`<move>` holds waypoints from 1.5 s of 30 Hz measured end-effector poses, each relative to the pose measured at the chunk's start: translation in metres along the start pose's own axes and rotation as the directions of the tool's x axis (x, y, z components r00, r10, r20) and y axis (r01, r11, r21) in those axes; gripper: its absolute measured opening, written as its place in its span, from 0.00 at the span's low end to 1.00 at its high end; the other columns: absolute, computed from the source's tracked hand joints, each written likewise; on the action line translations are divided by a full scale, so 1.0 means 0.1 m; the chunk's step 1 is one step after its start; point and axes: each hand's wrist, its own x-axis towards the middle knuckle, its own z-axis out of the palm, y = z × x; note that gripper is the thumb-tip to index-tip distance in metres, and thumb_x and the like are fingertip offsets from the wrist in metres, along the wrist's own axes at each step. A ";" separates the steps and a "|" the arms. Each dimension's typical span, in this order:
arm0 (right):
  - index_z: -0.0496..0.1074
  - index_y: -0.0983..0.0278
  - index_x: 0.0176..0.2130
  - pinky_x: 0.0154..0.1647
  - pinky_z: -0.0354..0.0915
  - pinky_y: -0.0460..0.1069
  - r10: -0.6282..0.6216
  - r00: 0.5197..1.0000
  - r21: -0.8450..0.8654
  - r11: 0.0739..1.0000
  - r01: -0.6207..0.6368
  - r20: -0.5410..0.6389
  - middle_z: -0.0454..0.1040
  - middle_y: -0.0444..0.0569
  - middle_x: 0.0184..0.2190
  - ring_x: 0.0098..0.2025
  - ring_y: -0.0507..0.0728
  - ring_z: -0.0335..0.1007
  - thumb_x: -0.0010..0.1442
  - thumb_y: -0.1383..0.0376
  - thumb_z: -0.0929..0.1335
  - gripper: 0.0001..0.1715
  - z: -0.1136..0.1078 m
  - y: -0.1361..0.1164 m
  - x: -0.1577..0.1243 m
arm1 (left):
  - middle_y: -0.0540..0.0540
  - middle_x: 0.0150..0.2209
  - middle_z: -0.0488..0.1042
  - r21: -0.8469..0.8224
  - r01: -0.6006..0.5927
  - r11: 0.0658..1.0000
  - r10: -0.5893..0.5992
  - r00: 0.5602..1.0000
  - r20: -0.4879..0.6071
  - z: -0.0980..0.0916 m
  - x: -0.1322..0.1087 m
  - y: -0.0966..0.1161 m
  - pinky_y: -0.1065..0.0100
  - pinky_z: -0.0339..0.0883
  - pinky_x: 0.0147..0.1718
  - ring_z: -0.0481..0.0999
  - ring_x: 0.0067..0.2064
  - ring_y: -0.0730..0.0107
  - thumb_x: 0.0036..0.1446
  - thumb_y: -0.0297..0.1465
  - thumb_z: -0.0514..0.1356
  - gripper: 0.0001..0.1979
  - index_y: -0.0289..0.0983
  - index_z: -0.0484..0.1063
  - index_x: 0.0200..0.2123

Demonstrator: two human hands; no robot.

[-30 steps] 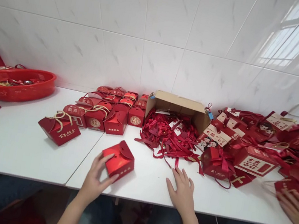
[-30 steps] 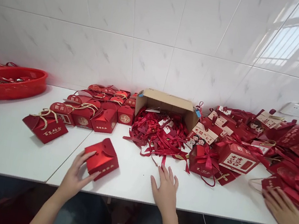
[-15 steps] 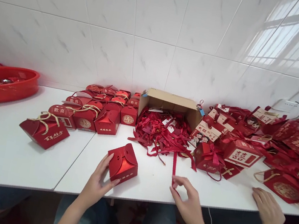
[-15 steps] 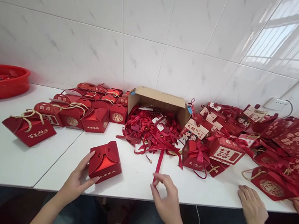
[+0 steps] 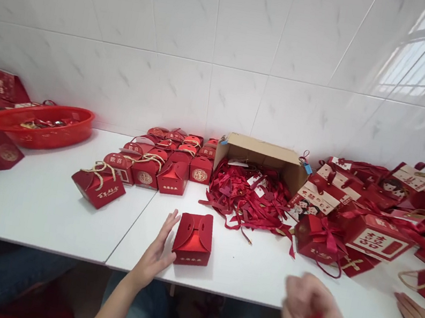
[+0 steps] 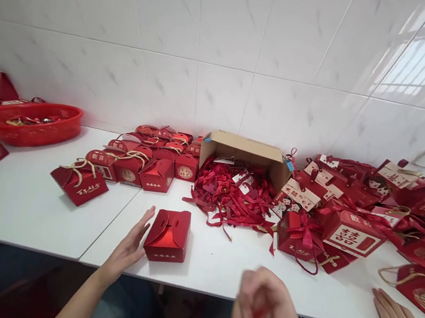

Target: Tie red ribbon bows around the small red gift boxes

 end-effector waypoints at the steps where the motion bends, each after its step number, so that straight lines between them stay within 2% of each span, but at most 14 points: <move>1: 0.60 0.59 0.31 0.16 0.56 0.46 0.027 0.993 0.073 0.997 -0.035 0.111 0.61 0.42 0.25 0.17 0.50 0.63 0.48 0.53 0.72 0.20 0.08 0.02 0.22 | 0.46 0.67 0.41 -0.009 -0.010 1.000 0.009 0.999 -0.039 0.00 0.03 0.06 0.50 0.42 0.62 0.37 0.67 0.54 0.59 0.41 0.51 0.28 0.44 0.52 0.62; 3: 0.59 0.60 0.32 0.23 0.60 0.46 0.115 0.962 0.114 0.983 -0.147 0.249 0.63 0.42 0.28 0.23 0.50 0.68 0.50 0.59 0.72 0.18 0.24 0.06 0.62 | 0.46 0.66 0.46 0.040 -0.006 0.999 0.009 0.996 -0.083 0.02 0.12 0.17 0.50 0.42 0.62 0.40 0.67 0.56 0.61 0.37 0.49 0.22 0.44 0.59 0.58; 5: 0.57 0.61 0.32 0.26 0.59 0.45 0.151 0.943 0.087 0.979 -0.184 0.296 0.64 0.41 0.28 0.24 0.49 0.67 0.53 0.60 0.71 0.18 0.40 0.11 0.90 | 0.45 0.64 0.54 0.160 -0.003 0.987 0.015 0.997 -0.075 0.04 0.21 0.26 0.49 0.44 0.62 0.45 0.66 0.56 0.59 0.32 0.50 0.18 0.43 0.65 0.52; 9: 0.55 0.61 0.30 0.23 0.53 0.43 0.133 0.969 -0.032 0.991 -0.129 0.207 0.64 0.38 0.24 0.20 0.46 0.58 0.55 0.58 0.68 0.17 0.66 0.25 1.23 | 0.42 0.56 0.64 0.375 -0.027 0.926 0.029 1.000 0.000 0.08 0.37 0.36 0.49 0.54 0.58 0.58 0.60 0.55 0.50 0.25 0.55 0.17 0.41 0.69 0.45; 13: 0.55 0.61 0.28 0.20 0.49 0.43 0.063 0.994 -0.177 0.983 -0.046 0.089 0.60 0.36 0.23 0.19 0.45 0.52 0.53 0.62 0.67 0.14 0.77 0.34 1.43 | 0.41 0.54 0.65 0.460 -0.069 0.885 0.076 0.997 0.002 0.12 0.44 0.36 0.50 0.58 0.56 0.61 0.58 0.54 0.52 0.29 0.57 0.15 0.41 0.71 0.44; 20: 0.55 0.61 0.27 0.20 0.48 0.43 0.067 0.996 -0.300 0.953 -0.044 0.066 0.60 0.36 0.22 0.19 0.45 0.51 0.49 0.67 0.65 0.10 0.79 0.27 1.56 | 0.41 0.52 0.66 0.403 -0.062 0.913 0.081 0.996 -0.030 0.14 0.43 0.34 0.52 0.61 0.54 0.64 0.55 0.54 0.50 0.30 0.60 0.14 0.42 0.72 0.43; 25: 0.56 0.61 0.27 0.24 0.56 0.44 0.012 0.996 -0.346 0.938 0.020 0.091 0.62 0.37 0.23 0.22 0.48 0.58 0.48 0.67 0.65 0.09 0.83 0.29 1.64 | 0.41 0.50 0.67 0.351 -0.056 0.935 0.077 0.996 -0.045 0.16 0.45 0.35 0.53 0.62 0.53 0.66 0.54 0.55 0.50 0.30 0.60 0.13 0.42 0.73 0.42; 31: 0.56 0.61 0.28 0.23 0.59 0.45 -0.010 0.994 -0.407 0.912 0.055 0.111 0.63 0.38 0.22 0.22 0.49 0.59 0.51 0.65 0.65 0.09 0.83 0.34 1.64 | 0.43 0.46 0.70 0.361 -0.053 0.931 0.089 0.993 -0.083 0.20 0.52 0.38 0.55 0.64 0.52 0.68 0.52 0.59 0.53 0.27 0.57 0.07 0.41 0.75 0.32; 33: 0.59 0.61 0.31 0.27 0.63 0.48 -0.057 0.994 -0.478 0.873 0.097 0.096 0.67 0.41 0.25 0.26 0.52 0.64 0.53 0.64 0.65 0.07 0.79 0.33 1.63 | 0.44 0.46 0.71 0.386 -0.060 0.920 0.109 0.989 -0.104 0.20 0.53 0.40 0.54 0.63 0.52 0.68 0.52 0.59 0.52 0.27 0.57 0.07 0.41 0.75 0.30; 35: 0.65 0.62 0.37 0.37 0.65 0.52 -0.152 0.985 -0.560 0.811 0.171 0.081 0.71 0.47 0.33 0.35 0.55 0.69 0.56 0.62 0.65 0.07 0.75 0.30 1.63 | 0.44 0.46 0.71 0.405 -0.074 0.911 0.135 0.983 -0.124 0.19 0.53 0.43 0.54 0.63 0.52 0.68 0.52 0.58 0.53 0.27 0.57 0.07 0.41 0.76 0.31; 37: 0.67 0.60 0.46 0.48 0.62 0.56 -0.240 0.962 -0.612 0.744 0.267 0.128 0.71 0.51 0.44 0.47 0.58 0.66 0.59 0.61 0.63 0.14 0.72 0.27 1.64 | 0.44 0.45 0.71 0.398 -0.088 0.913 0.153 0.979 -0.134 0.19 0.53 0.47 0.56 0.65 0.51 0.70 0.50 0.60 0.53 0.28 0.57 0.08 0.42 0.77 0.32; 39: 0.68 0.57 0.49 0.56 0.57 0.57 -0.259 0.941 -0.608 0.718 0.338 0.216 0.68 0.51 0.50 0.54 0.59 0.61 0.61 0.59 0.62 0.17 0.71 0.24 1.66 | 0.44 0.43 0.72 0.376 -0.091 0.922 0.158 0.976 -0.152 0.19 0.54 0.52 0.58 0.67 0.48 0.72 0.46 0.62 0.54 0.30 0.57 0.08 0.42 0.78 0.33; 42: 0.73 0.60 0.40 0.56 0.58 0.56 -0.224 0.931 -0.538 0.766 0.351 0.288 0.69 0.52 0.49 0.55 0.58 0.62 0.62 0.57 0.61 0.15 0.76 0.23 1.67 | 0.45 0.39 0.73 0.357 -0.089 0.930 0.181 0.955 -0.235 0.20 0.56 0.58 0.61 0.70 0.44 0.74 0.43 0.64 0.55 0.32 0.58 0.09 0.42 0.78 0.35; 45: 0.71 0.62 0.32 0.55 0.59 0.54 -0.259 0.923 -0.450 0.814 0.367 0.285 0.71 0.52 0.46 0.53 0.58 0.64 0.62 0.57 0.62 0.14 0.80 0.23 1.68 | 0.46 0.37 0.74 0.336 -0.099 0.937 0.213 0.923 -0.321 0.18 0.58 0.61 0.62 0.70 0.43 0.74 0.41 0.65 0.55 0.34 0.58 0.09 0.42 0.78 0.36</move>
